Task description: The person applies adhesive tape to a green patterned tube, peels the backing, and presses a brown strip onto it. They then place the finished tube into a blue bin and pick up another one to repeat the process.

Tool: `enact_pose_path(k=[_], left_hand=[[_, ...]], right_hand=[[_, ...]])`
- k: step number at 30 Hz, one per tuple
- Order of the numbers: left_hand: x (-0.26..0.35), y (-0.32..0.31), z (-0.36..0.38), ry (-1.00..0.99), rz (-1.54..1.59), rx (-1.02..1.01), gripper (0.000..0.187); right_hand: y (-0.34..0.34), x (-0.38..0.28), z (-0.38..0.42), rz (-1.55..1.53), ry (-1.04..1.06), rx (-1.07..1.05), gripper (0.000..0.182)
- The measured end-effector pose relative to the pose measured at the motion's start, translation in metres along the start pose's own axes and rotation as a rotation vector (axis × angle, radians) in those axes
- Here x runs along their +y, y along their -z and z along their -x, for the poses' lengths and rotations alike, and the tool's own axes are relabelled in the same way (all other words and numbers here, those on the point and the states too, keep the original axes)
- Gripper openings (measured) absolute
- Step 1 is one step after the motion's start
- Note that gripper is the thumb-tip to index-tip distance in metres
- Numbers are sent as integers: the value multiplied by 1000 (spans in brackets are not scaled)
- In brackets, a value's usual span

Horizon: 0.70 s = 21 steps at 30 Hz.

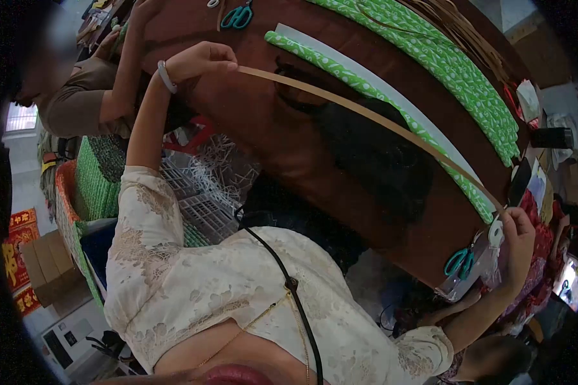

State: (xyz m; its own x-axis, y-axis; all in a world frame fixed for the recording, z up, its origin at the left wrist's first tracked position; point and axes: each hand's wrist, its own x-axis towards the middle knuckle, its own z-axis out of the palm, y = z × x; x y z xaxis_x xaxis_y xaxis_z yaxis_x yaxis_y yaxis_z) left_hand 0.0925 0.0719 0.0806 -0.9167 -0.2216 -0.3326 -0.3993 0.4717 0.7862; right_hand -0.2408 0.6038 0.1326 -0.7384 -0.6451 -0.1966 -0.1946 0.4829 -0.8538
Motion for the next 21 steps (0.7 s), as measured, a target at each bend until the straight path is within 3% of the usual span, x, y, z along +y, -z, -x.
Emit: enact_pose_path(k=[4,7,10,18,20,21], left_hand=[[2,8,-8,-8,-85,60,25],[-10,9,-17,-47,239,92,25],[-18,4,-28,-27,310,194,26],[-36,-3,-80,18,193,509,29],[-30,-5,-91,-15,-59,670,21],[-53,-2,-108,-131,109,689,22]], right_hand=[[8,17,2,52,-56,-53,11],[4,31,0,63,-50,6,11],[6,34,-6,124,-141,-51,12],[-16,43,-28,191,-53,-104,17],[-18,50,-37,204,-35,-83,18],[-19,54,-40,217,-18,-64,18]])
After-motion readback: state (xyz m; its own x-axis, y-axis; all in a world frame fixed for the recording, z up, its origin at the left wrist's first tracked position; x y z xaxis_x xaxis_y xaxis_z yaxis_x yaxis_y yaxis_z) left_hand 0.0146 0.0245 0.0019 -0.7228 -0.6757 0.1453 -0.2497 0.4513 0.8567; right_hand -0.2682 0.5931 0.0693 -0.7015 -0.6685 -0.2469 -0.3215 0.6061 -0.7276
